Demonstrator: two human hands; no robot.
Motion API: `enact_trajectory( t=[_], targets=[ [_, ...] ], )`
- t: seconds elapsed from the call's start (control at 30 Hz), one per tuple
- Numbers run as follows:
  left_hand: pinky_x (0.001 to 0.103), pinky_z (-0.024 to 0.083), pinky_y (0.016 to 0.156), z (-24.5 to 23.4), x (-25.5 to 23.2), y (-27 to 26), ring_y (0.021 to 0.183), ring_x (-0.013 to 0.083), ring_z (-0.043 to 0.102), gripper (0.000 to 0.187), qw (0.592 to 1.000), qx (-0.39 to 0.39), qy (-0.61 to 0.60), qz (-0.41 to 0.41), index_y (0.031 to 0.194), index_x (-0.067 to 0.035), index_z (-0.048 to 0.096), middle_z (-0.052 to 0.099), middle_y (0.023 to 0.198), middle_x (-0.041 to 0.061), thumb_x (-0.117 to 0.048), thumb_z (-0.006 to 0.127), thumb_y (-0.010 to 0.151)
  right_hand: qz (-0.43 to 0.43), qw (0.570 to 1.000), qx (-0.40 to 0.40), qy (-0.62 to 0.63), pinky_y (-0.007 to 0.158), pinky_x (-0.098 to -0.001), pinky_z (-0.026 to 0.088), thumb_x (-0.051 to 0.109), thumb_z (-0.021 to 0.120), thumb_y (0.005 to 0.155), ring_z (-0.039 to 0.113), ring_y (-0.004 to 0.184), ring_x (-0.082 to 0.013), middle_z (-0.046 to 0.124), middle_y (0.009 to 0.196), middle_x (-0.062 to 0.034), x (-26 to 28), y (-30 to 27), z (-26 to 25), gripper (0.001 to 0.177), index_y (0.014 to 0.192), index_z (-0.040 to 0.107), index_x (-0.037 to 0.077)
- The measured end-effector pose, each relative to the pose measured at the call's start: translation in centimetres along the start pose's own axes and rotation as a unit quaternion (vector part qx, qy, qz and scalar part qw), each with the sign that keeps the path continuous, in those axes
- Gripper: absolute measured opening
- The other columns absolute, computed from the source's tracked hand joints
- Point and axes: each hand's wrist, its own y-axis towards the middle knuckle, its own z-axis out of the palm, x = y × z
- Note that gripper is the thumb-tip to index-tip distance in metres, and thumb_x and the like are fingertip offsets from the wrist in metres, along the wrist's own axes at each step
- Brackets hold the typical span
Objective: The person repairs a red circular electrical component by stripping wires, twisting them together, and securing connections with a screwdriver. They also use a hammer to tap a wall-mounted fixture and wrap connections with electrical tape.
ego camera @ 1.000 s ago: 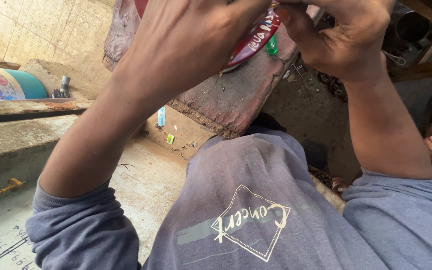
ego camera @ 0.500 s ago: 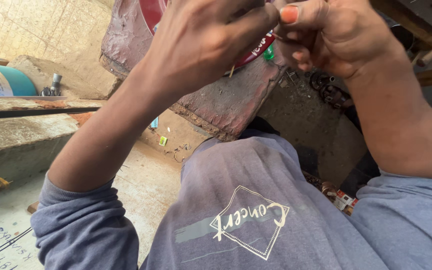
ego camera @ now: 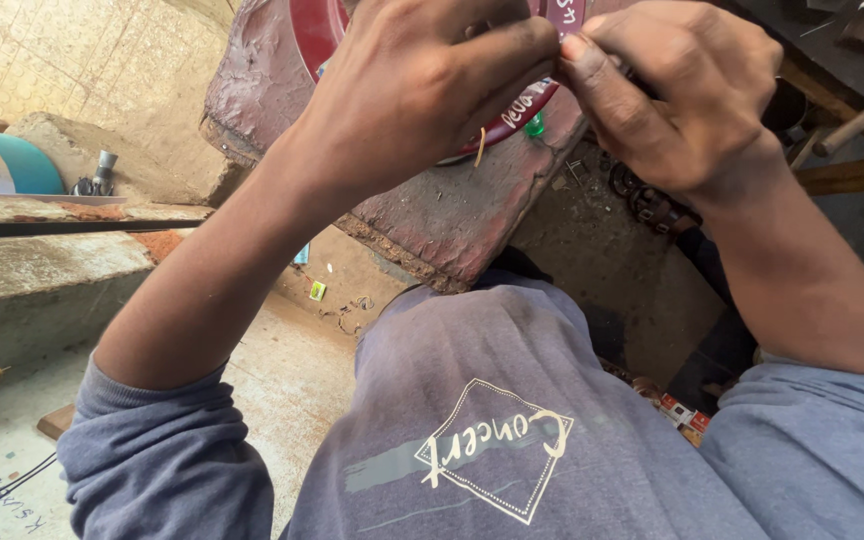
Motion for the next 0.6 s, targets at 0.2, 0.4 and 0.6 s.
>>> enact_trajectory(
  t=[0.2,0.4,0.6],
  targets=[
    [0.038,0.05,0.094,0.9,-0.3,-0.7,0.112,0.0244,0.061,0.025,0.991,0.018,0.124,0.053,0.119,0.003,0.068,0.06,0.114,0.01,-0.003,0.065,0.095,0.107,0.979,0.047,0.167,0.067,-0.037,0.052,-0.004,0.069,0.107,0.064,0.079,-0.0251,0.064,0.102,-0.0154,0.0,0.2,-0.5,0.012,0.116,0.062,-0.006],
    [0.046,0.014,0.115,1.1,-0.3,-1.2,0.122,0.0135,0.058,0.022,0.958,-0.015,0.269,0.102,0.12,-0.011,0.071,0.057,0.117,-0.002,-0.012,0.064,0.099,0.538,0.628,0.096,0.554,0.063,-0.0324,0.05,0.002,0.066,0.109,0.062,0.073,-0.0199,0.062,0.096,-0.0128,1.1,-0.5,-0.7,0.009,0.114,0.062,-0.004],
    [0.044,0.014,0.111,0.8,-0.3,-1.1,0.113,0.0106,0.06,0.028,0.98,-0.028,0.192,0.044,0.131,-0.013,0.068,0.062,0.122,-0.003,-0.011,0.058,0.104,0.509,0.684,0.065,0.519,0.062,-0.0288,0.051,0.007,0.065,0.111,0.062,0.072,-0.0163,0.062,0.094,-0.0113,0.7,0.2,-1.2,0.01,0.114,0.064,-0.002]
  ],
)
